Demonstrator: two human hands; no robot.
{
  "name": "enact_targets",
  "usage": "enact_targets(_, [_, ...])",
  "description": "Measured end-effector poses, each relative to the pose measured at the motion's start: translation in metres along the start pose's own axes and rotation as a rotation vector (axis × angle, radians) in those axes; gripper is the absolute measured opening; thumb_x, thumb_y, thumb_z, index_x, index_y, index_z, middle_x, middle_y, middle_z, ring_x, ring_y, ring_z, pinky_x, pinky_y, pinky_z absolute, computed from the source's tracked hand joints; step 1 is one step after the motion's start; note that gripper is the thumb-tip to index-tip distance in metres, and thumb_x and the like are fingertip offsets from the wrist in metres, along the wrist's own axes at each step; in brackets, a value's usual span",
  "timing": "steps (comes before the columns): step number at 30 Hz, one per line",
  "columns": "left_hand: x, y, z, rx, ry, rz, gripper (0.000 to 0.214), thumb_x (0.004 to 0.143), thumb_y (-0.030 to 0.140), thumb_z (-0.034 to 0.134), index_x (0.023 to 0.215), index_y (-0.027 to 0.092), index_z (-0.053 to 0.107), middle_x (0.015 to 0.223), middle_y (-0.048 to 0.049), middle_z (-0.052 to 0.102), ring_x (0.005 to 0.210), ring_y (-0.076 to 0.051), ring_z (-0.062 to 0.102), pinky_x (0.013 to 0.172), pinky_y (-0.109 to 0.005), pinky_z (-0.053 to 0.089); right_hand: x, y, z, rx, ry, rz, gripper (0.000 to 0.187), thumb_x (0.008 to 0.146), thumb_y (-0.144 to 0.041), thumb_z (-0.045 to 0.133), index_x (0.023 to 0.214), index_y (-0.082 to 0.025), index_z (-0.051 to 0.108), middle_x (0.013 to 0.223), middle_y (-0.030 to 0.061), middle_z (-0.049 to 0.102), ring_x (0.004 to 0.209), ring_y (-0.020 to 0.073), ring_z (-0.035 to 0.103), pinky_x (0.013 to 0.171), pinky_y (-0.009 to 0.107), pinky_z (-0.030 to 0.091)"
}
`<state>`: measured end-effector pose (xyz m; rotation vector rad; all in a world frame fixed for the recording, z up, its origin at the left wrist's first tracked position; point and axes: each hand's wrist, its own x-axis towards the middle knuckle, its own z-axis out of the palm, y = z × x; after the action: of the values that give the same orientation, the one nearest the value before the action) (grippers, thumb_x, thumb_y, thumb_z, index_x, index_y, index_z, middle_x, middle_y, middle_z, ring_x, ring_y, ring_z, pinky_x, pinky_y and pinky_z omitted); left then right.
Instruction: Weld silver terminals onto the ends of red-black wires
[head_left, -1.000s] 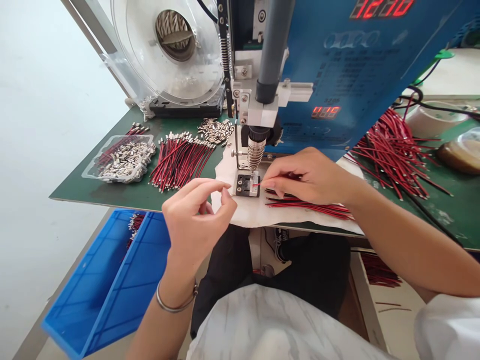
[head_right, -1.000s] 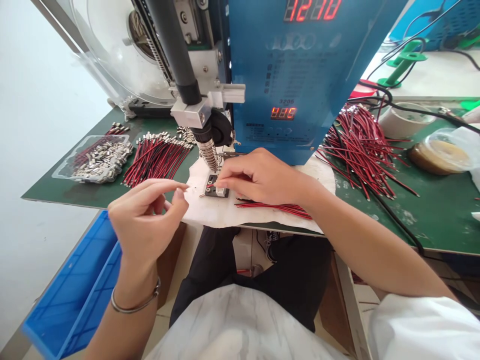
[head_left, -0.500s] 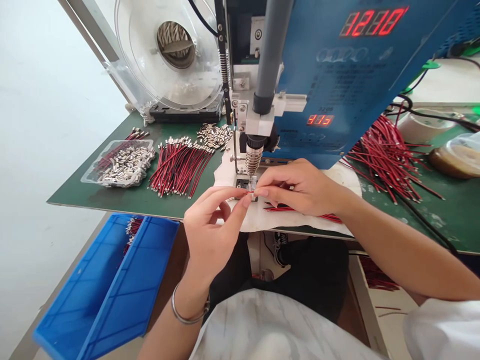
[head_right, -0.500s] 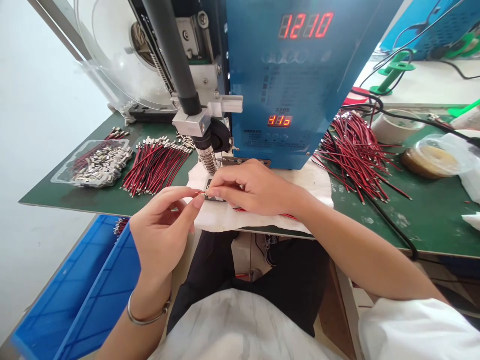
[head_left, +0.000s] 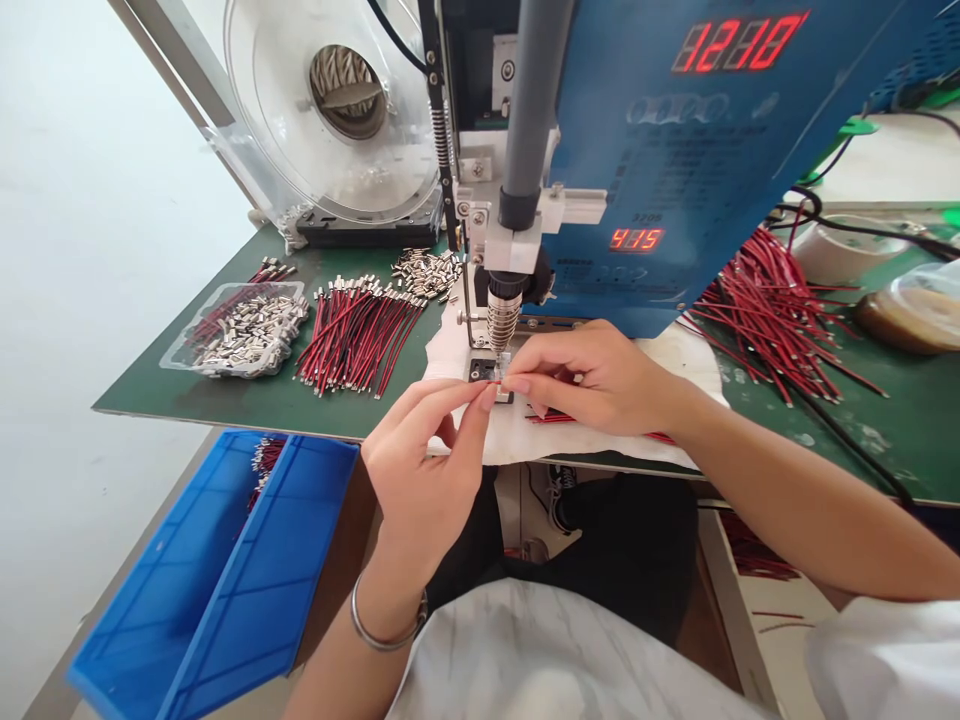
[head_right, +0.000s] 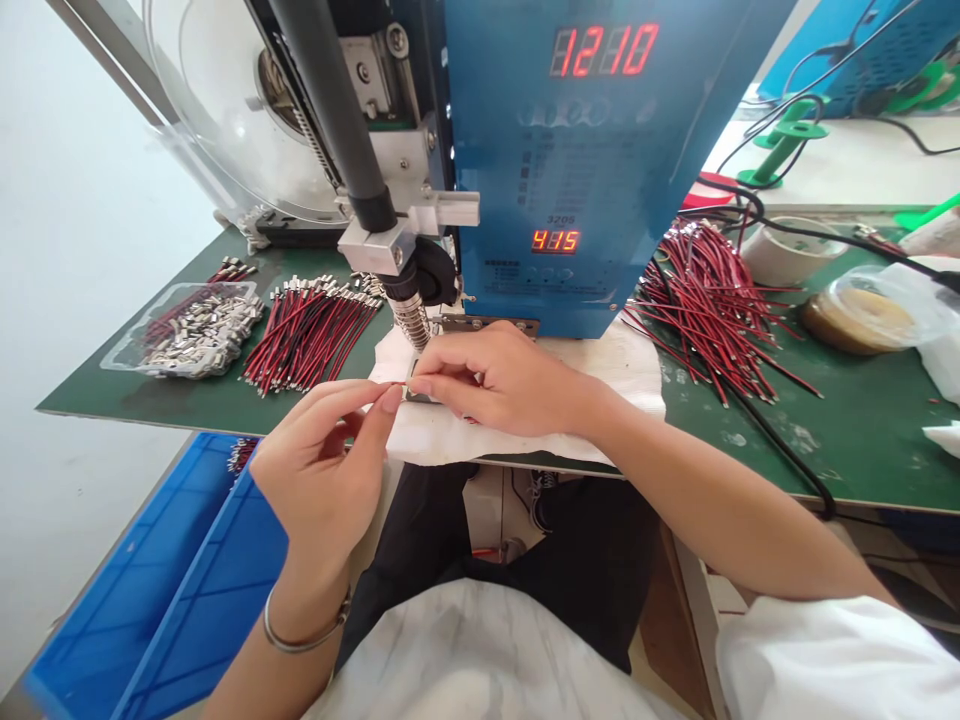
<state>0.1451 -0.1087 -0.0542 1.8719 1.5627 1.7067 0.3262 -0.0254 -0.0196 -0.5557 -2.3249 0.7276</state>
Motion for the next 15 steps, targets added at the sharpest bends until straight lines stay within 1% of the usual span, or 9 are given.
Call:
enact_targets(3, [0.0012, -0.0016, 0.0023, 0.070, 0.063, 0.153, 0.014, 0.083, 0.006, 0.076, 0.090, 0.018, 0.077, 0.085, 0.0002, 0.077, 0.057, -0.006, 0.055, 0.052, -0.020, 0.045, -0.0002, 0.0001, 0.0013, 0.000, 0.007, 0.018, 0.022, 0.101, -0.028, 0.057, 0.085, -0.016, 0.066, 0.058, -0.0058, 0.061, 0.051, 0.0063, 0.049, 0.054, 0.020, 0.037])
enact_targets(5, [0.0017, -0.0028, 0.0037, 0.091, 0.091, 0.216, 0.017, 0.080, 0.003, 0.077, 0.089, 0.017, 0.076, 0.084, 0.0004, 0.077, 0.054, -0.005, 0.054, 0.049, -0.019, 0.043, -0.0002, 0.0003, 0.0021, 0.002, 0.010, 0.023, 0.021, 0.101, -0.028, 0.057, 0.085, -0.016, 0.066, 0.058, -0.0057, 0.061, 0.051, 0.0066, 0.048, 0.054, 0.021, 0.036])
enact_targets(9, [0.0026, -0.0042, 0.0054, 0.121, 0.101, 0.258, 0.020, 0.078, 0.002, 0.077, 0.090, 0.017, 0.074, 0.085, -0.0001, 0.077, 0.053, -0.004, 0.052, 0.047, -0.019, 0.043, 0.0002, 0.0006, 0.0033, 0.015, 0.018, -0.001, 0.019, 0.100, -0.025, 0.058, 0.084, -0.017, 0.065, 0.058, -0.0061, 0.061, 0.052, 0.0066, 0.049, 0.054, 0.020, 0.037])
enact_targets(13, [0.0040, -0.0037, 0.0054, 0.146, 0.111, 0.336, 0.019, 0.077, 0.001, 0.077, 0.087, 0.016, 0.072, 0.081, -0.0004, 0.075, 0.054, -0.005, 0.054, 0.049, -0.019, 0.044, 0.0004, 0.0015, 0.0034, -0.001, 0.026, -0.031, 0.019, 0.100, -0.024, 0.058, 0.084, -0.017, 0.064, 0.057, -0.0066, 0.060, 0.052, 0.0064, 0.049, 0.053, 0.020, 0.037])
enact_targets(15, [0.0044, -0.0032, 0.0046, 0.151, 0.100, 0.322, 0.018, 0.078, 0.002, 0.077, 0.088, 0.016, 0.072, 0.082, -0.0003, 0.075, 0.053, -0.005, 0.052, 0.049, -0.019, 0.045, 0.0001, 0.0018, 0.0033, -0.014, 0.033, -0.043, 0.018, 0.100, -0.024, 0.059, 0.083, -0.017, 0.064, 0.057, -0.0068, 0.060, 0.052, 0.0063, 0.048, 0.052, 0.020, 0.036])
